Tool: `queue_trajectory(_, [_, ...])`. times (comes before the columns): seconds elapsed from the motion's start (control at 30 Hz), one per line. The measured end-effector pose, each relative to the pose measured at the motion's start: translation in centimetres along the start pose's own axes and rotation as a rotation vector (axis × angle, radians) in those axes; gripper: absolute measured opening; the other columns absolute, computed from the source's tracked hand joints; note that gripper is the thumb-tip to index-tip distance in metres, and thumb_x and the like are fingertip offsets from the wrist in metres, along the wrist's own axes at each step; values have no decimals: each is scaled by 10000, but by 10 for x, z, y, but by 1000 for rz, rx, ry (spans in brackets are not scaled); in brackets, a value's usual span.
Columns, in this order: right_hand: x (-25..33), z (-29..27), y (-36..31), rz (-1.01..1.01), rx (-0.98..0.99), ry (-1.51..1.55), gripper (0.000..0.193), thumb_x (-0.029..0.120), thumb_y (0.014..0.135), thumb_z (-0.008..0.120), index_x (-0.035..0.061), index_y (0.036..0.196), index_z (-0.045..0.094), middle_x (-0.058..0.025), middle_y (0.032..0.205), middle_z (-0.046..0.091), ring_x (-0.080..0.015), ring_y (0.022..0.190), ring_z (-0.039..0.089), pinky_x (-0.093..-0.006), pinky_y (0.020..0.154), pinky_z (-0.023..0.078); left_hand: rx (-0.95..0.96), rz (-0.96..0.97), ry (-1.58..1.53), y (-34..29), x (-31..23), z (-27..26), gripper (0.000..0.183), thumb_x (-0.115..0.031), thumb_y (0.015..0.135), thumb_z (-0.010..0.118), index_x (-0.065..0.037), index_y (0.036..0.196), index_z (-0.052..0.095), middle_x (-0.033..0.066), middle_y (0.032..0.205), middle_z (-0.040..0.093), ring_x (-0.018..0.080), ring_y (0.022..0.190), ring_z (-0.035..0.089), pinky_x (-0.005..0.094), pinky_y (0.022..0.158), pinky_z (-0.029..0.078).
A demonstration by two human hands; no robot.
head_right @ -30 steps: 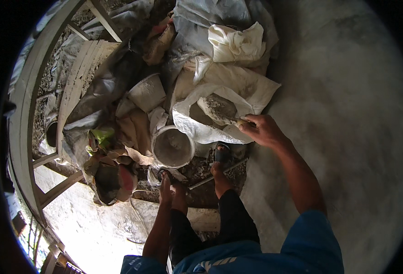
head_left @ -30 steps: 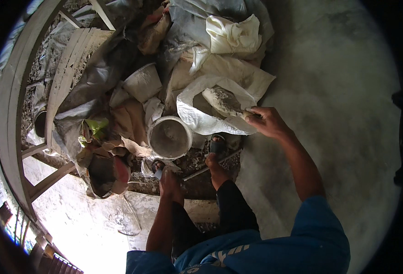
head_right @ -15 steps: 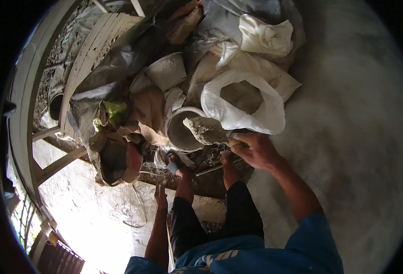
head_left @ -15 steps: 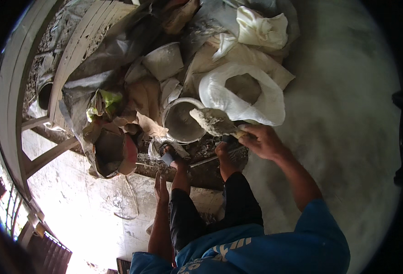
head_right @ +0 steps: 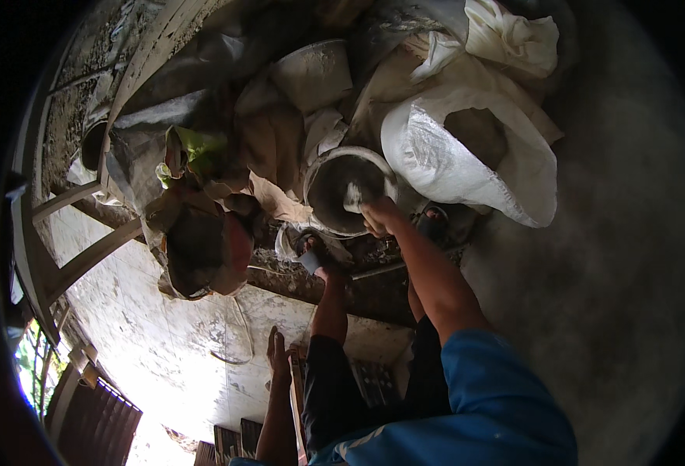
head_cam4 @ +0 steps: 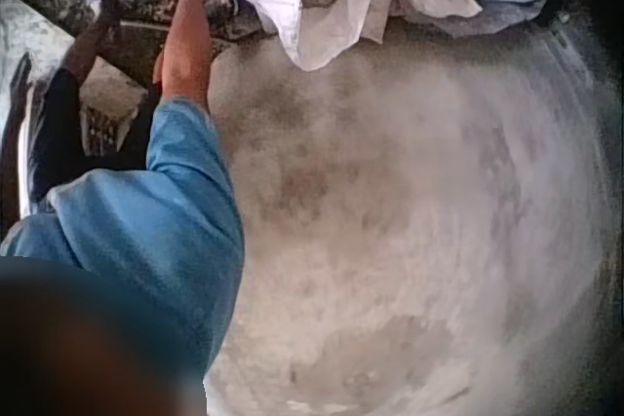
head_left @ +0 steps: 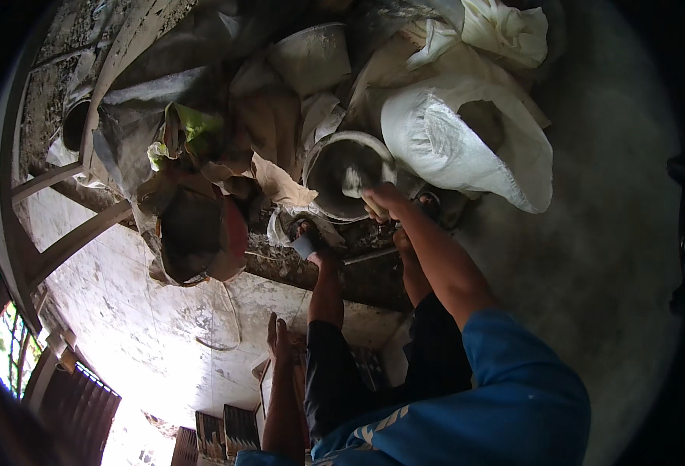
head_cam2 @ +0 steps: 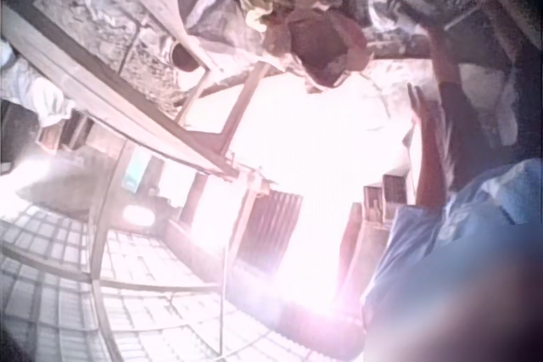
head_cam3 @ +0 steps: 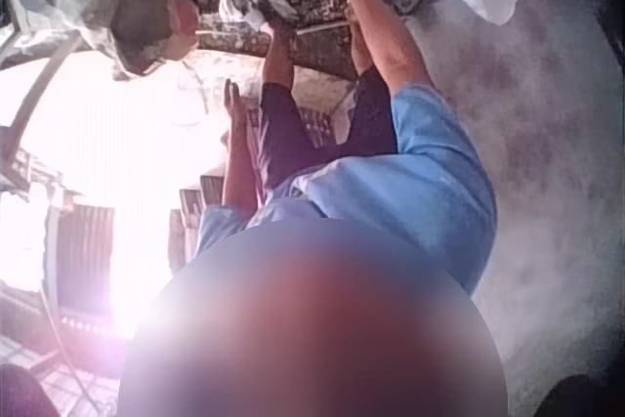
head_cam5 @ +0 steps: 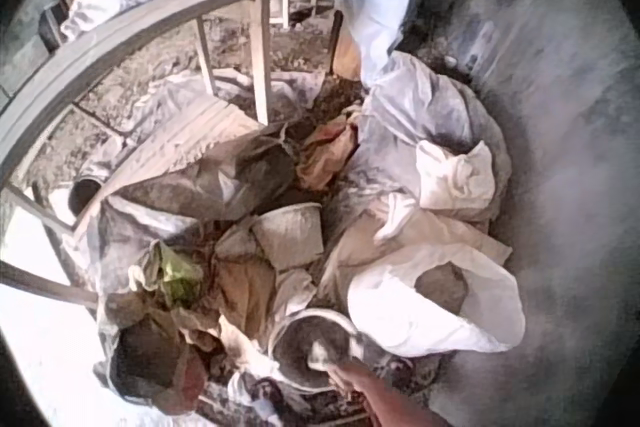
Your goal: The person scoops a gray powdery material from a white sack into a bucket using a trowel. They then carry the bucket across the room and place it on the floor.
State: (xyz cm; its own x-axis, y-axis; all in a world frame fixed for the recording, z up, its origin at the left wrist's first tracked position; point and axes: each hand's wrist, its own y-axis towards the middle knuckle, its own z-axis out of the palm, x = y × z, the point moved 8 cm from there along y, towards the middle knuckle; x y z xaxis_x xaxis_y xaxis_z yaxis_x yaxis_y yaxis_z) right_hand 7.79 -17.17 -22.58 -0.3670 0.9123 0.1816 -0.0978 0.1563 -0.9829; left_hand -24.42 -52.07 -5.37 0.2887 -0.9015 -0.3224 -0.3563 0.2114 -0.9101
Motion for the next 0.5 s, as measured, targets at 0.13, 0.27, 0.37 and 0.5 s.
queue_trajectory(0.13, [4, 13, -17, 255, 267, 419, 349, 353, 1039, 467, 81, 1246, 536, -133, 931, 666, -188, 605, 614, -310, 451, 470, 22, 18, 52, 2, 8, -4, 672, -488, 1025, 512, -112, 1561, 362, 171, 1524, 430, 309, 1408, 421, 491, 1037, 414])
queue_trajectory(0.27, [4, 2, -120, 141, 240, 244, 392, 382, 1034, 486, 62, 1252, 543, -126, 816, 657, -179, 567, 603, -306, 408, 455, 33, 77, 57, 1, -23, 19, 691, -508, 1017, 506, -74, 1541, 387, 172, 1489, 469, 308, 1375, 454, 479, 1032, 423])
queue_trajectory(0.37, [27, -25, -245, -12, 335, 282, 384, 346, 1011, 542, -19, 1130, 568, -123, 785, 646, -194, 466, 585, -325, 332, 443, 47, 91, 36, -16, -58, 51, 726, -535, 1006, 502, -43, 1529, 398, 193, 1494, 473, 320, 1387, 447, 469, 1055, 416])
queue_trajectory(0.5, [77, -106, -413, -281, 172, 162, 364, 302, 982, 604, 26, 1214, 556, -93, 823, 631, -177, 554, 622, -316, 417, 473, 158, 228, 45, -27, -115, 105, 681, -522, 1013, 485, -38, 1490, 458, 150, 1355, 593, 253, 1218, 563, 405, 941, 485])
